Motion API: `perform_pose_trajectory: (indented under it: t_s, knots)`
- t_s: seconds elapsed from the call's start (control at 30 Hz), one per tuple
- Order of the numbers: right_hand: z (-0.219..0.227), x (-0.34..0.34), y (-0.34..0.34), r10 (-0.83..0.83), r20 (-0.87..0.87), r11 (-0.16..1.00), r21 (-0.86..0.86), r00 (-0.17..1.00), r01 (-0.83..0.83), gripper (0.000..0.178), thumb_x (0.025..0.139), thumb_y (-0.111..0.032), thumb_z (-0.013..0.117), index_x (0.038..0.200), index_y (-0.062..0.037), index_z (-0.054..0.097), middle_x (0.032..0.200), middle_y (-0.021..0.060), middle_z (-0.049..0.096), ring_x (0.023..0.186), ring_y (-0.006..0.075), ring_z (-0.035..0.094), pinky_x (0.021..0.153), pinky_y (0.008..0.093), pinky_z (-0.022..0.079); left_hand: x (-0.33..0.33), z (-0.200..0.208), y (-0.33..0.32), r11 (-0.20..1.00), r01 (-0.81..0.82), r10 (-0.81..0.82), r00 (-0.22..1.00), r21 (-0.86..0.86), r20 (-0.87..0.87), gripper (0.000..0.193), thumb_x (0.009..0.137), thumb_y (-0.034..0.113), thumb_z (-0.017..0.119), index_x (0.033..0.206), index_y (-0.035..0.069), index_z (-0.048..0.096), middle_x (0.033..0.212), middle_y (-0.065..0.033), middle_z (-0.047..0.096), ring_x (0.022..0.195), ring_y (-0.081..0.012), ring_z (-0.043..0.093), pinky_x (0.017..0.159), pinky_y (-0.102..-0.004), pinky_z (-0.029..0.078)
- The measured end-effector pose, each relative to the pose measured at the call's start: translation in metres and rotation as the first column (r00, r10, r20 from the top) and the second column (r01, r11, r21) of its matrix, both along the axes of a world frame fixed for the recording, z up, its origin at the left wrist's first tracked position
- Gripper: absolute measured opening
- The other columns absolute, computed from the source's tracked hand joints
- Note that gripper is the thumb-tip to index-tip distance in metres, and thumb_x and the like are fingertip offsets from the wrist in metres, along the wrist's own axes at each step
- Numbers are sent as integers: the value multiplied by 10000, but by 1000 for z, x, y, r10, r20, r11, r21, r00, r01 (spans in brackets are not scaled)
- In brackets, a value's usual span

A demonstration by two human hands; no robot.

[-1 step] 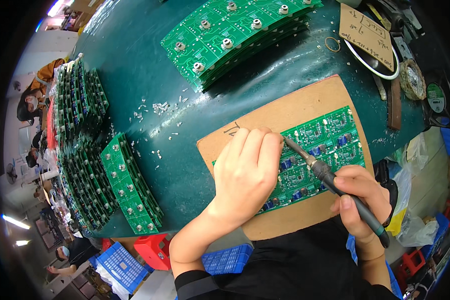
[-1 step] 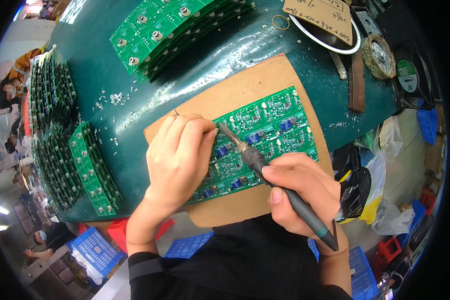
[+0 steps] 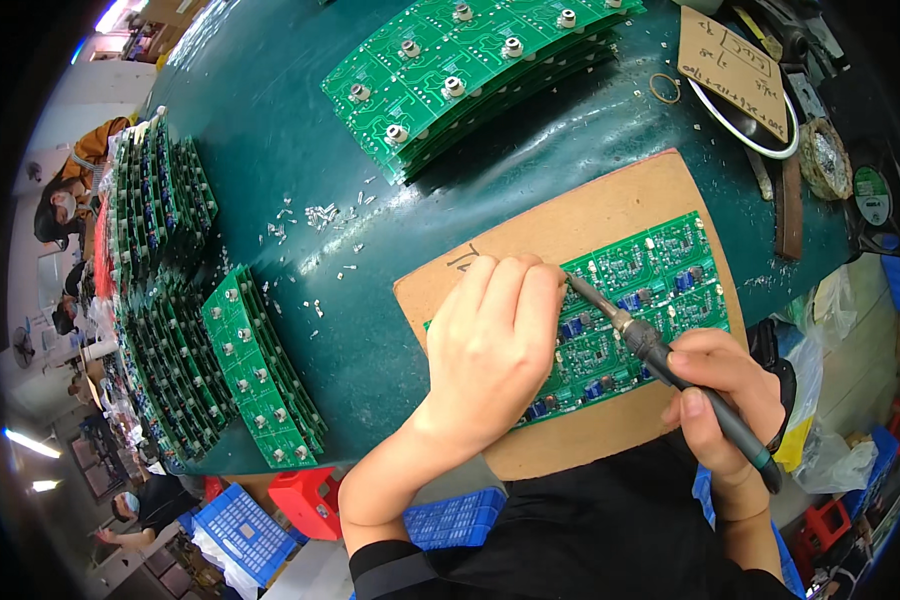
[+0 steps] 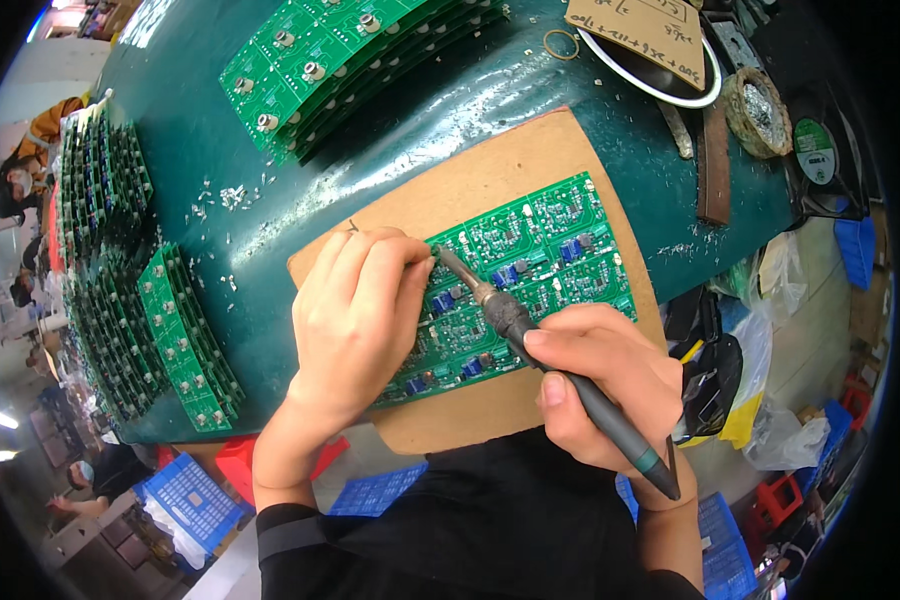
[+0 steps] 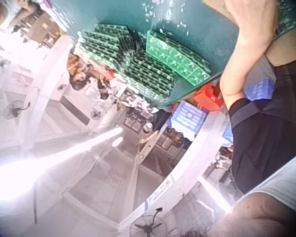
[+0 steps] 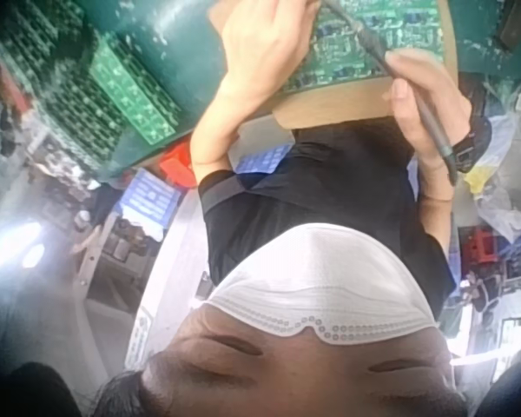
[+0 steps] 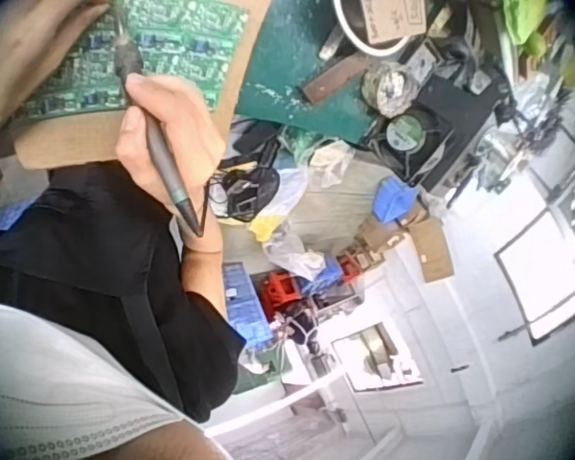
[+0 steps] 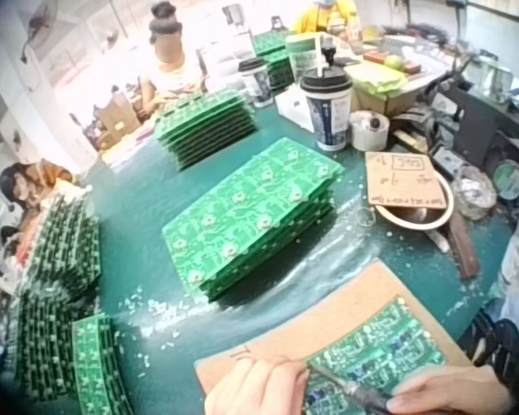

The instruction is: The person solders electronic components onto circuit boards using a soldering iron, turns and stacks finished boards onto a pile by hand, and positions new circuit boards on a pad to solder them.

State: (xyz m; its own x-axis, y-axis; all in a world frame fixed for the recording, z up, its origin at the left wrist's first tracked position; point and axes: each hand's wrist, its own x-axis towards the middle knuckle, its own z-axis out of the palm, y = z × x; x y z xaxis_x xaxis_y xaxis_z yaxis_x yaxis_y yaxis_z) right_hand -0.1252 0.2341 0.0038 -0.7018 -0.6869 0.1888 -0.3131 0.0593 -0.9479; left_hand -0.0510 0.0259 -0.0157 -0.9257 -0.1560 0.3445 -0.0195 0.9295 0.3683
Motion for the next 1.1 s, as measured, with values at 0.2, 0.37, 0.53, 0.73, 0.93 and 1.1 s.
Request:
perform_pose_trajectory:
  t_s: [0.2,0.37,0.53,0.73,0.93,1.1]
  knots:
    - [1,-1,23,-130,-12,991,-39,991,130,230,846,-77,620,1042,41,611,742,142,645,728,269,647,661,351,545,6,19,2,996,-19,10,994,86,112,166,784,-64,651,923,21,620,883,-111,634,809,-304,603,722,-370,499]
    - [0,-11,41,-181,-82,983,-42,980,178,218,864,-112,594,1033,27,599,811,203,636,668,224,642,562,301,545,5,24,-2,995,-4,-8,993,99,118,131,838,-64,623,950,4,621,891,-112,656,781,-257,630,699,-327,505]
    - [4,-5,35,-130,13,990,-59,991,131,214,838,-49,595,1030,45,603,842,206,642,689,235,652,578,304,559,4,24,8,902,-167,135,985,398,109,126,852,-29,639,956,23,589,838,-106,638,706,-267,629,633,-348,507]
    - [0,-8,14,-6,10,998,-56,1000,7,258,788,7,656,1039,62,639,854,196,663,763,285,672,683,358,553,9,9,7,913,-199,175,980,358,97,87,865,-13,650,920,16,589,905,-50,666,644,-80,496,572,-217,418]
    - [-4,-11,6,44,-6,998,-47,999,-44,264,782,20,658,1040,69,636,865,200,664,762,289,664,693,340,550,8,1,6,943,-151,136,988,296,70,92,863,-6,655,927,19,594,917,-71,677,722,-133,591,619,-257,466]
    - [-1,-15,29,-89,-38,993,-79,995,86,230,831,-54,621,1041,39,616,646,109,642,740,276,649,690,389,543,5,27,10,850,-313,225,943,423,245,108,859,4,660,946,33,603,840,-77,628,693,-203,587,566,-309,467]
